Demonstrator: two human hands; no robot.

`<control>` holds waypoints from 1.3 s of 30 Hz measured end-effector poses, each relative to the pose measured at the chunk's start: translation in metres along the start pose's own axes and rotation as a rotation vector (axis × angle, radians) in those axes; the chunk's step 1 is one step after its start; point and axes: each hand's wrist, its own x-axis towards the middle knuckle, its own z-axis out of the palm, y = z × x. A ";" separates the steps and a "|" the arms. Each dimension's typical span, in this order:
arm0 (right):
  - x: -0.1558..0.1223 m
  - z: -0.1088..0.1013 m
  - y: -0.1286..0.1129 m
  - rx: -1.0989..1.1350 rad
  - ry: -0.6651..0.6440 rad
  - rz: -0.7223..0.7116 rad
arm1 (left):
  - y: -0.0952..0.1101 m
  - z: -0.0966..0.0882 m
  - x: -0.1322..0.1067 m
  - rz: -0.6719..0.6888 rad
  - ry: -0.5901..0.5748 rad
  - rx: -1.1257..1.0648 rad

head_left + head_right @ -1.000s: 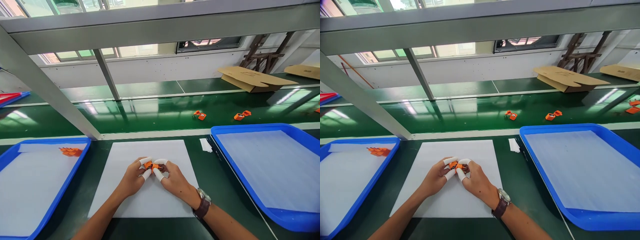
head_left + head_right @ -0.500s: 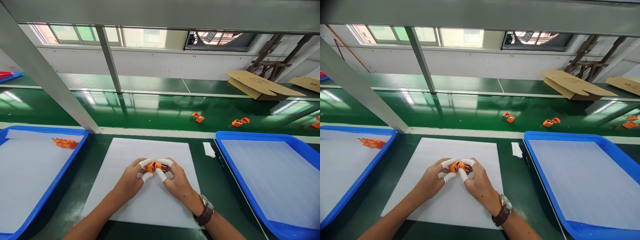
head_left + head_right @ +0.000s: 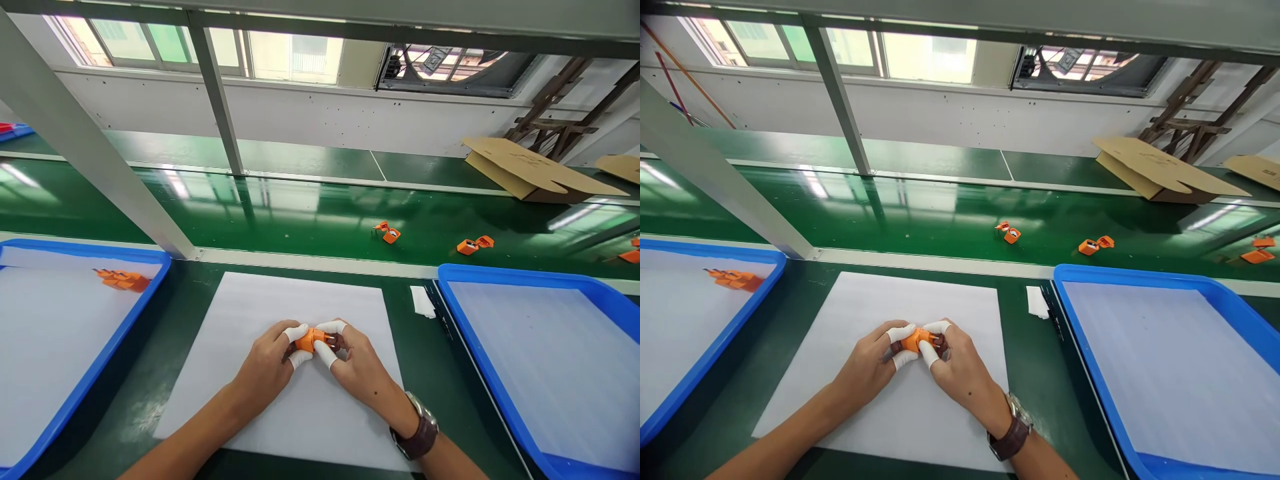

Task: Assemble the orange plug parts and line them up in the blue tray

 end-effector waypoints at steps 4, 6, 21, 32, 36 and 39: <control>0.001 -0.001 -0.001 0.033 -0.026 0.008 | -0.001 0.001 0.000 0.017 0.001 0.012; 0.000 -0.001 -0.001 0.034 -0.043 0.016 | -0.003 0.002 -0.001 0.041 0.007 0.031; 0.009 -0.006 -0.008 0.119 -0.102 0.098 | 0.001 0.003 0.002 0.049 -0.033 0.025; 0.011 -0.006 0.004 0.036 -0.026 0.081 | 0.004 -0.038 0.027 -0.643 -0.058 -0.972; 0.004 -0.006 0.002 -0.115 -0.083 -0.077 | 0.007 -0.051 0.028 -0.604 0.082 -0.917; -0.005 -0.007 0.000 -0.245 -0.187 -0.227 | 0.008 -0.084 0.024 -0.545 0.316 -0.676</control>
